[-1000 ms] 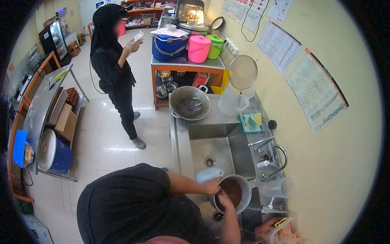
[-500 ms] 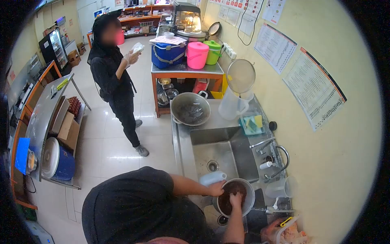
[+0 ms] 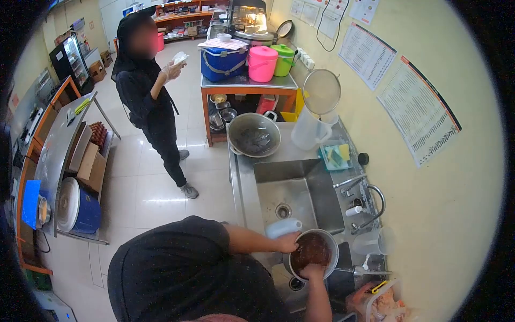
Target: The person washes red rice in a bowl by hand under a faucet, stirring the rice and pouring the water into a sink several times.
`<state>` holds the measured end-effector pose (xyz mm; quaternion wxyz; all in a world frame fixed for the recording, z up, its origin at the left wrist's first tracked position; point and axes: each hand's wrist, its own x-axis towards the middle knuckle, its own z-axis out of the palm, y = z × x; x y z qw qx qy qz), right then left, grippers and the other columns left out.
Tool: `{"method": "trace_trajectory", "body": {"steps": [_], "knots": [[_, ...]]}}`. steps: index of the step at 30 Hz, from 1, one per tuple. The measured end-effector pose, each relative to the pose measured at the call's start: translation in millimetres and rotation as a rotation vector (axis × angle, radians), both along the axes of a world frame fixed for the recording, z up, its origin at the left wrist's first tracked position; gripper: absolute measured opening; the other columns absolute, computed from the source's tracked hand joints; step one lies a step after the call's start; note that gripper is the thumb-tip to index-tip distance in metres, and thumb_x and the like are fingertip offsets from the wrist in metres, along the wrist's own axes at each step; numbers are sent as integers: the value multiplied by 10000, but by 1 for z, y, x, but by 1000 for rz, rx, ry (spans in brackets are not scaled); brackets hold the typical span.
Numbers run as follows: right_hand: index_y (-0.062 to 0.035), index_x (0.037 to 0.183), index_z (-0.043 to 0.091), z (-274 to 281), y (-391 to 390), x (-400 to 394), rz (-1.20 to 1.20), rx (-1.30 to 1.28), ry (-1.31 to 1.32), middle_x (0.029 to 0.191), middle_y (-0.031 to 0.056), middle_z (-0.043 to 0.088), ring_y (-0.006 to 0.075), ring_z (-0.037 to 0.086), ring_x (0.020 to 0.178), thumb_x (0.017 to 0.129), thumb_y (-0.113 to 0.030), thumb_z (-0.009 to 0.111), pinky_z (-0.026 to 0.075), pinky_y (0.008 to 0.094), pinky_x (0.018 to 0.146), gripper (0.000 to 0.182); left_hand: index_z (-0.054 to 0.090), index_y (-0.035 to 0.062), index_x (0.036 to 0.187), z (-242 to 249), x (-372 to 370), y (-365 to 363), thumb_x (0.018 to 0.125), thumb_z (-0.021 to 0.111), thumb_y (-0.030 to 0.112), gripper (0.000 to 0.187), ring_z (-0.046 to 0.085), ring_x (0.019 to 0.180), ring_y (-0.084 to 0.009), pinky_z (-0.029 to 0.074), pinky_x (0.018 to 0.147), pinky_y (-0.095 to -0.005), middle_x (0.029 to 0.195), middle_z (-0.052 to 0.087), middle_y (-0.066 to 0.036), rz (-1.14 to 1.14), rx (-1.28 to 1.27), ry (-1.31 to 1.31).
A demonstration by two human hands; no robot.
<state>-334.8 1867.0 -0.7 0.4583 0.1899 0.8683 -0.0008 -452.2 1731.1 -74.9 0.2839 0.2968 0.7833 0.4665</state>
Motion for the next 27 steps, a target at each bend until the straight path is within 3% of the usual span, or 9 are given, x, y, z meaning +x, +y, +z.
{"method": "trace_trajectory", "body": {"steps": [1,4,7,10,13,17,20,23,27], "knots": [[31,1231,566,2,9,2,65,91,27,1348,269,476,384,426,1289,833,-373,532,313,410,1091,569,426,-10,1225,-2,-1,2,800,517,156,466,533,1131,-408,411,979,-475,1174,556,-283,-11,3,5],[26,1238,554,-46,33,-6,-213,-63,549,1307,256,511,421,436,1251,814,-288,573,321,420,1076,528,437,-25,1202,-2,-4,2,794,517,150,451,541,1116,-412,413,975,-479,1151,566,-287,-39,10,3],[27,1310,483,-81,36,-27,-556,-221,799,1339,271,479,402,418,1280,815,-234,572,314,416,1080,566,441,-35,1196,20,-7,-7,794,517,144,446,536,1123,-414,406,983,-479,1159,560,-290,-45,3,-42],[10,1375,406,-95,20,-32,-666,-544,919,1372,262,453,387,398,1306,834,-229,551,303,403,1089,609,448,-25,1206,20,-5,-7,800,516,136,442,525,1137,-411,401,989,-472,1177,553,-283,-29,-13,-40],[-29,1411,371,-93,8,-25,-531,-760,778,1411,246,419,373,377,1331,865,-262,508,303,388,1092,609,456,3,1225,6,-1,-1,813,514,132,436,521,1139,-403,407,978,-468,1187,552,-269,33,-5,27],[-13,1379,426,-71,6,-4,-267,-618,467,1397,219,453,310,404,1327,914,-297,448,317,362,1086,546,428,1,1277,7,-1,-2,817,517,142,489,506,1167,-402,393,1003,-467,1228,532,-266,23,-28,1],[-20,1353,462,-33,1,1,-117,-451,152,1380,243,459,350,423,1304,902,-346,459,351,392,1066,557,406,-17,1295,8,-3,-3,820,517,149,515,493,1187,-405,383,1022,-464,1251,515,-278,3,-30,-23],[-17,1332,483,-60,26,17,-23,-199,140,1384,255,443,379,424,1291,859,-353,525,369,419,1052,582,401,-27,1289,4,-3,-2,816,519,147,518,490,1189,-411,382,1023,-466,1245,515,-284,-11,-14,-11],[-2,1256,550,-17,16,6,-69,36,306,1350,263,468,393,423,1282,809,-328,596,305,434,1097,555,408,-30,1273,19,-5,-7,804,524,143,514,490,1182,-419,382,1018,-468,1231,523,-286,-16,-45,-35]]}}
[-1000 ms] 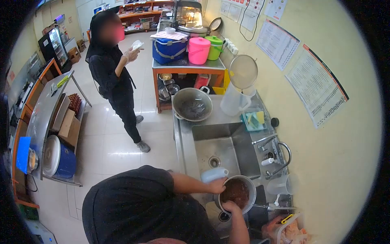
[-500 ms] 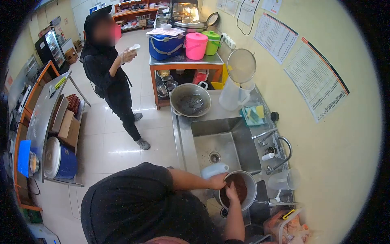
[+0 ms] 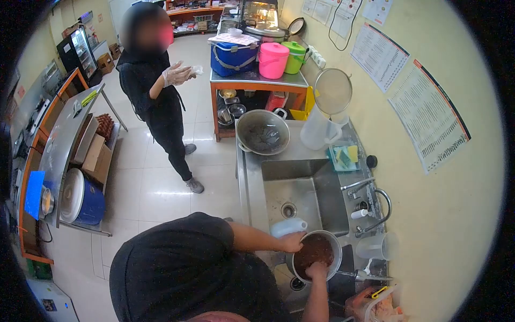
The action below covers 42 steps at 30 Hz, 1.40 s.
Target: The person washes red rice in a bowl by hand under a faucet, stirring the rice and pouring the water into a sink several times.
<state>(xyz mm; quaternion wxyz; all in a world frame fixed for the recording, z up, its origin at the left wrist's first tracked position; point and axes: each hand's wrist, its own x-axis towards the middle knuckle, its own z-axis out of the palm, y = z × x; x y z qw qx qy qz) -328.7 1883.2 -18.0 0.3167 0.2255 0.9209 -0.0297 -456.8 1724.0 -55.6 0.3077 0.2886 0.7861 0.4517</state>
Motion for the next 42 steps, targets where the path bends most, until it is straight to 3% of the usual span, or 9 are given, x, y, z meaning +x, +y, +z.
{"method": "trace_trajectory", "body": {"steps": [5,11,12,15,18,21,27,36,42], "knots": [[26,1254,509,-55,13,-31,-381,-244,506,1314,303,474,419,419,1269,784,-214,612,306,434,1091,538,424,-32,1252,1,1,0,808,520,147,488,490,1181,-420,380,1020,-465,1227,525,-289,4,19,18],[7,1362,421,-72,-2,-40,-464,-823,617,1384,264,438,366,377,1326,859,-228,555,285,387,1098,571,418,-28,1260,-19,5,8,819,523,156,489,502,1173,-411,384,1019,-466,1211,544,-275,56,46,60],[-3,1389,395,-70,-12,-42,-417,-529,500,1416,235,423,341,367,1344,926,-264,475,280,373,1101,538,417,-26,1263,-26,6,11,820,525,157,491,503,1173,-409,384,1019,-467,1212,546,-273,82,50,77],[2,1398,381,18,-63,-35,-385,-858,379,1419,203,429,308,363,1348,937,-253,433,260,359,1109,529,400,-10,1294,-46,2,19,826,529,166,516,514,1165,-405,393,1015,-468,1238,536,-265,0,49,77],[-36,1377,444,-96,14,-10,166,-614,95,1395,186,467,320,372,1343,947,-307,330,260,377,1118,521,468,14,1251,-28,3,14,805,531,158,473,543,1126,-405,418,980,-471,1184,570,-265,53,52,42],[-65,1171,644,-41,3,-2,196,-192,-135,1271,159,582,309,547,1193,882,-390,410,396,414,1023,494,572,29,1111,13,-15,-3,768,526,133,361,573,1046,-424,438,932,-475,1065,618,-268,-45,138,35],[-5,1225,584,-32,24,-4,214,128,89,1311,247,514,383,466,1245,792,-294,593,303,479,1089,521,451,-12,1212,-26,-7,12,785,516,136,457,538,1098,-430,422,958,-486,1172,558,-292,24,131,34],[-20,1428,338,-46,-24,-43,-758,-871,648,1398,224,432,338,386,1320,869,-171,541,297,376,1088,614,422,-6,1278,-23,2,9,809,508,156,504,527,1148,-412,408,991,-477,1206,550,-280,8,54,20],[-49,1428,370,-60,-6,-19,-287,-852,264,1463,167,380,297,330,1365,931,-248,456,305,373,1084,542,431,-5,1267,-16,-3,9,813,517,160,490,530,1146,-405,409,990,-473,1205,553,-275,25,29,61]]}}
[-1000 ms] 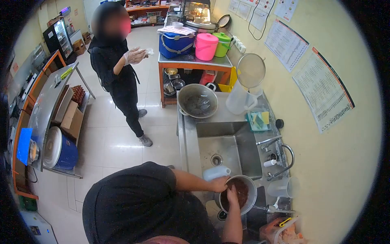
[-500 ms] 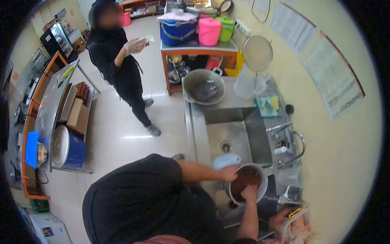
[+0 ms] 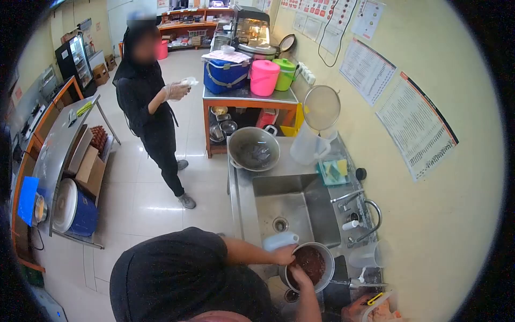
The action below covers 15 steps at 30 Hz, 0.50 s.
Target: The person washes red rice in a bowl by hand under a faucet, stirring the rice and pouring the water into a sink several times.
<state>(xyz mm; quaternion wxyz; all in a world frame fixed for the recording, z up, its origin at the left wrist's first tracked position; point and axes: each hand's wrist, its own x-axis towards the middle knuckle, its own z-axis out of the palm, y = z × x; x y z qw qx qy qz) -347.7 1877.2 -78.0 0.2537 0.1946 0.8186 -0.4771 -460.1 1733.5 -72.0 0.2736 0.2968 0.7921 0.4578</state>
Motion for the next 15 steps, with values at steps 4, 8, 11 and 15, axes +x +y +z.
{"method": "trace_trajectory", "body": {"steps": [4,8,11,15], "knots": [[-58,1408,403,41,5,6,457,291,-447,1454,207,385,345,360,1350,906,-276,469,306,376,1092,552,438,-7,1252,5,4,-6,804,528,163,488,532,1140,-406,408,988,-471,1203,552,-278,-12,22,-66],[-35,1390,417,64,12,16,493,746,-410,1388,260,436,415,437,1269,840,-280,518,341,379,1074,609,442,-17,1234,3,13,-5,789,538,161,489,544,1115,-410,419,971,-467,1173,564,-286,-9,33,7],[-13,1391,401,32,28,5,212,760,109,1385,257,441,405,432,1276,814,-277,545,346,381,1071,650,452,-22,1214,-16,-4,3,781,541,157,476,552,1095,-414,427,954,-470,1153,571,-291,36,62,153],[-9,1419,348,-5,10,-30,-322,188,117,1398,226,442,360,406,1312,827,-253,569,339,381,1070,678,468,-13,1193,10,-2,-5,800,534,161,435,523,1138,-409,409,978,-463,1186,551,-282,13,37,-9]]}}
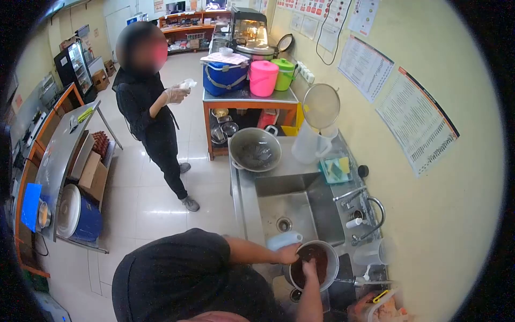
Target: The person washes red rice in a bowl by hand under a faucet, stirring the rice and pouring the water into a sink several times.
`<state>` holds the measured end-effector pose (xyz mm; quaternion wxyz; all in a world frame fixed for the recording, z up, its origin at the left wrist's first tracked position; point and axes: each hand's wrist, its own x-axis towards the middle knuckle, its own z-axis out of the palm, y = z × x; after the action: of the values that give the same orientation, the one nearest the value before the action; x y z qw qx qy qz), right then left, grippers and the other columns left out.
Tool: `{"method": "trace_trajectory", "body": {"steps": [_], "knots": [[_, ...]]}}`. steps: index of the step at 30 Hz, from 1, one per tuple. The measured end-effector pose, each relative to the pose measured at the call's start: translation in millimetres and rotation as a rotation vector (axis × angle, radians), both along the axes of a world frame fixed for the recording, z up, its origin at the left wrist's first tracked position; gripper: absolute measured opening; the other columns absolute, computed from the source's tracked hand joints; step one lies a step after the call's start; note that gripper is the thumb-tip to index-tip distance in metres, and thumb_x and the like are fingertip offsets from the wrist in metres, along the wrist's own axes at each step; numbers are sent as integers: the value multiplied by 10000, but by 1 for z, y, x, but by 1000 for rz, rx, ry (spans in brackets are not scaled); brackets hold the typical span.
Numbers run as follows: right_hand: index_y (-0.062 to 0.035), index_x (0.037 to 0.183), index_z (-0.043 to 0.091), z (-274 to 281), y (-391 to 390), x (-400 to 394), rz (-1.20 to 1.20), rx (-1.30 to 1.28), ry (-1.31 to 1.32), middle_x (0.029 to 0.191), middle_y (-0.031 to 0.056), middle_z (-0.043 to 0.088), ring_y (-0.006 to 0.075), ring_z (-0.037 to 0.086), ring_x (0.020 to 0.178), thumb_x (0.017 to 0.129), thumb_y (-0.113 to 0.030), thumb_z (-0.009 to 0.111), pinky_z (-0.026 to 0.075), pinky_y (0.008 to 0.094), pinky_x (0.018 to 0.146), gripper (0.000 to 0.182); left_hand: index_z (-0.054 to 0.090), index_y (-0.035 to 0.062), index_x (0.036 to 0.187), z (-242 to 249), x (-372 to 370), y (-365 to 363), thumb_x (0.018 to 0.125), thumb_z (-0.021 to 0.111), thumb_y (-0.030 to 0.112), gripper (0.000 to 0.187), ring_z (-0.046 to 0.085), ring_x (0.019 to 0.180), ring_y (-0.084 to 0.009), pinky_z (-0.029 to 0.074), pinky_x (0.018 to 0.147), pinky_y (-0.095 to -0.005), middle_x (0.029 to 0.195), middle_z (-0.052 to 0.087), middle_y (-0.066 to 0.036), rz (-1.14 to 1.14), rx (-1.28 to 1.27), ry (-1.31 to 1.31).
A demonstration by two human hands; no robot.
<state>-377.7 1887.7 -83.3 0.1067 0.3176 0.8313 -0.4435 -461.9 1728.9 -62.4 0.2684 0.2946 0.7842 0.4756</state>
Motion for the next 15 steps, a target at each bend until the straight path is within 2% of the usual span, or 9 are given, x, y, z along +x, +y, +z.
{"method": "trace_trajectory", "body": {"steps": [1,4,5,8,11,15], "knots": [[-10,1422,338,-15,-3,8,-69,-131,94,1387,222,456,357,410,1310,828,-248,577,344,387,1063,684,470,-11,1190,13,5,-7,805,533,161,426,519,1145,-408,405,983,-462,1191,548,-279,5,2,-13],[-17,1435,321,-20,-17,2,-95,-235,149,1404,211,441,335,401,1320,841,-246,568,328,380,1074,683,465,-9,1200,13,13,-7,822,527,152,416,513,1158,-400,397,998,-462,1202,544,-270,19,-42,-31],[-36,1448,309,19,-38,2,-82,-115,-24,1453,197,388,334,380,1338,856,-270,547,318,371,1083,680,462,-9,1204,14,12,-8,824,526,151,418,512,1161,-397,394,1003,-462,1207,542,-270,16,-44,-38],[-63,1470,283,17,-36,15,157,-68,-37,1495,166,335,313,357,1357,874,-321,519,310,362,1089,691,453,-9,1215,-3,12,-2,827,520,150,425,507,1169,-395,386,1014,-464,1220,531,-272,46,-36,8],[-59,1415,400,-4,-18,38,389,-129,-14,1423,162,439,285,381,1335,915,-292,478,262,338,1107,557,426,-5,1268,-5,8,-3,824,521,144,478,480,1195,-397,373,1026,-459,1257,503,-267,14,-17,-31],[-18,1267,564,15,-5,53,628,169,-517,1340,192,523,360,447,1280,880,-424,468,305,374,1090,568,412,-3,1294,-10,7,-2,819,523,145,510,466,1208,-398,365,1034,-453,1276,489,-261,-23,-37,-50]]}}
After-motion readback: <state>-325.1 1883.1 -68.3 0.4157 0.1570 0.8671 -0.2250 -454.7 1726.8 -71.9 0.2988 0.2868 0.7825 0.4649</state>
